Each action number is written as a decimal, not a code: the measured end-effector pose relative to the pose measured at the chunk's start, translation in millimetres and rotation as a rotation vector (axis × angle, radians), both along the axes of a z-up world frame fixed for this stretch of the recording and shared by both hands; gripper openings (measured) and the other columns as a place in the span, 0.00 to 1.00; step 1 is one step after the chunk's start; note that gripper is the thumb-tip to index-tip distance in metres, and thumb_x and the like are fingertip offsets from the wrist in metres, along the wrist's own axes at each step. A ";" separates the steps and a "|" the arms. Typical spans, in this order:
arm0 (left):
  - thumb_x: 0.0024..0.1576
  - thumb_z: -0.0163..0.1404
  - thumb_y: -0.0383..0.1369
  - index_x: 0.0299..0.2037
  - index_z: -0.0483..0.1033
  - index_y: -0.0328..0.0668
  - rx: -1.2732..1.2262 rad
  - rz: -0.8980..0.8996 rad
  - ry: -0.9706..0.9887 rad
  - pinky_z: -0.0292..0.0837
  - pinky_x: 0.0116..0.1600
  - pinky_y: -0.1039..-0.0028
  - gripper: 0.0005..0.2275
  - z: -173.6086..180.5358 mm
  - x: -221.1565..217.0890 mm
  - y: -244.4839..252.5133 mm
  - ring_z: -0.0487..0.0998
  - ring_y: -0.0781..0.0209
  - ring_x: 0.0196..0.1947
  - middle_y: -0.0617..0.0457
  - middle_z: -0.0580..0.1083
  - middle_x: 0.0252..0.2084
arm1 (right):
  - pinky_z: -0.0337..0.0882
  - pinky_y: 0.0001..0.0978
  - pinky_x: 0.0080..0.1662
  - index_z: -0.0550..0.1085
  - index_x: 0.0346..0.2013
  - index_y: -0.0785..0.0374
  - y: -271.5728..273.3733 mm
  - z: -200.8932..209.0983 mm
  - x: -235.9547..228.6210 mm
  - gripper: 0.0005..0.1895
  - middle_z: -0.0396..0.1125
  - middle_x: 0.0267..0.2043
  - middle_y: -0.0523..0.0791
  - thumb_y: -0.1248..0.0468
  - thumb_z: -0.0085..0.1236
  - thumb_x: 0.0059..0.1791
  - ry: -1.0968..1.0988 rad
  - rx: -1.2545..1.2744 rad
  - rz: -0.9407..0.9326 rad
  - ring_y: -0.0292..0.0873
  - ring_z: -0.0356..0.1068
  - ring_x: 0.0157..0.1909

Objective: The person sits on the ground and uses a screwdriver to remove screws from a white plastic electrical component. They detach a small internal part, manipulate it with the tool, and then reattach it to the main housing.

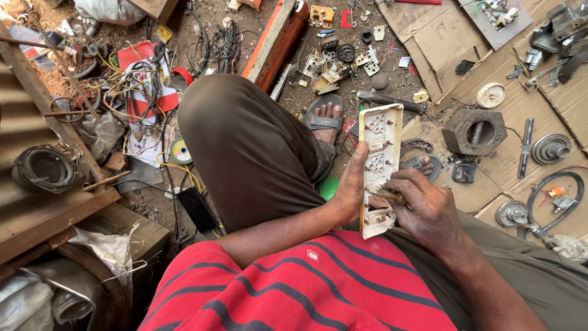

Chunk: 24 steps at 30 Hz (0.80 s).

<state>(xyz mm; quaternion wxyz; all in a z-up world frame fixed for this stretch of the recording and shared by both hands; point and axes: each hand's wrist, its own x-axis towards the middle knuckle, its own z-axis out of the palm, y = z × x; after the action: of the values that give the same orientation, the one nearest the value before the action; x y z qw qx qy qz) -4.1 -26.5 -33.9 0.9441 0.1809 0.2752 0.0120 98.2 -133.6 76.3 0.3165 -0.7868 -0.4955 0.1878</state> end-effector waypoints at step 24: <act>0.66 0.40 0.60 0.60 0.70 0.33 0.041 0.065 0.023 0.78 0.43 0.72 0.33 -6.7 -0.1 1.4 0.80 0.63 0.39 0.49 0.78 0.47 | 0.76 0.40 0.41 0.70 0.45 0.62 -1.4 -2.6 1.5 0.23 0.70 0.46 0.50 0.69 0.71 0.40 0.064 0.135 0.132 0.51 0.75 0.43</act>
<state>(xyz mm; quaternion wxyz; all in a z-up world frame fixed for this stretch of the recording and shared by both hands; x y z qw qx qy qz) -4.2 -25.1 -40.6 0.9361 0.1915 0.2915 0.0464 99.7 -135.0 73.7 0.3713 -0.7230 -0.5474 0.1994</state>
